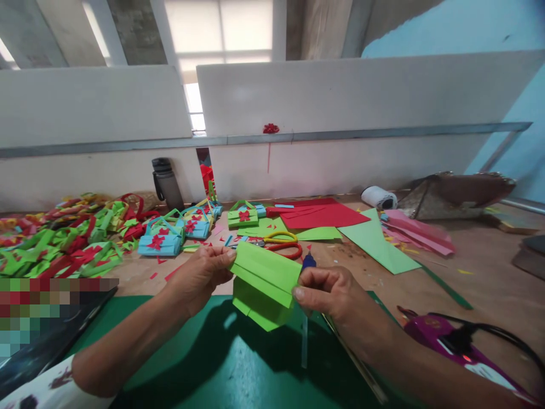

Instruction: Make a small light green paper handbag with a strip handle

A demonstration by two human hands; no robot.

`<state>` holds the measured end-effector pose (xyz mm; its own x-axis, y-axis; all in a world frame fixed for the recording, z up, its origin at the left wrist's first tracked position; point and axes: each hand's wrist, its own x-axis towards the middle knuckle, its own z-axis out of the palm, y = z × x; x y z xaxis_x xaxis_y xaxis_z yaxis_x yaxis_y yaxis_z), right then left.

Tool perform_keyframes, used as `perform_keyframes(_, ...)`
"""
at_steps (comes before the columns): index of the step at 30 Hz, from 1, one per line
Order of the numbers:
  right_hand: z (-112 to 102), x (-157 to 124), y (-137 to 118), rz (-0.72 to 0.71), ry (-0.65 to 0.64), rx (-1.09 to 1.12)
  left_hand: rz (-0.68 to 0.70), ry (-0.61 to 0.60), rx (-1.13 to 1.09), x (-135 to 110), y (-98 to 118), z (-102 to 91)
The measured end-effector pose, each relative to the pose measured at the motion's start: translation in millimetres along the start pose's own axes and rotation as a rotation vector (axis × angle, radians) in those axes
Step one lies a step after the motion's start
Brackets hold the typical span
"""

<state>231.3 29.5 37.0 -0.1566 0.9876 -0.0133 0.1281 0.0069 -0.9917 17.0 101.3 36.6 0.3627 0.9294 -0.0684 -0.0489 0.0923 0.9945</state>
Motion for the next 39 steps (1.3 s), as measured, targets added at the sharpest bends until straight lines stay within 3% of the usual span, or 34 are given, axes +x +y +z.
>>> perform_keyframes(3, 1, -1, -1, 0.001, 0.031, -0.015, 0.017, 0.038, 0.084, 1, 0, -1.5)
perform_keyframes(5, 1, -2, 0, 0.001, 0.05, -0.012, 0.107, 0.124, 0.196, -3, 3, -1.4)
perform_keyframes(7, 1, -2, 2, 0.011, 0.066, 0.005, 0.421, 0.261, 0.457, -10, 5, 0.4)
perform_keyframes(9, 1, -1, 5, 0.034, 0.085, 0.035, 0.885, 0.322, 0.8, -19, 6, 5.1)
perform_keyframes(11, 2, 0, 8, 0.055, 0.106, 0.07, 1.236, 0.236, 1.053, -27, 3, 12.5)
perform_keyframes(13, 2, 0, 10, 0.068, 0.107, 0.099, 1.382, 0.135, 1.19, -32, -2, 20.7)
perform_keyframes(22, 10, 0, 15, 0.084, 0.017, 0.307, 1.442, -0.031, 1.383, -32, -10, 32.7)
perform_keyframes(27, 14, -1, 8, 0.135, 0.006, 0.371, 1.394, -0.052, 1.291, -30, -12, 33.0)
perform_keyframes(39, 17, -3, 7, 0.209, -0.031, 0.432, 1.408, -0.073, 1.41, -32, -14, 30.0)
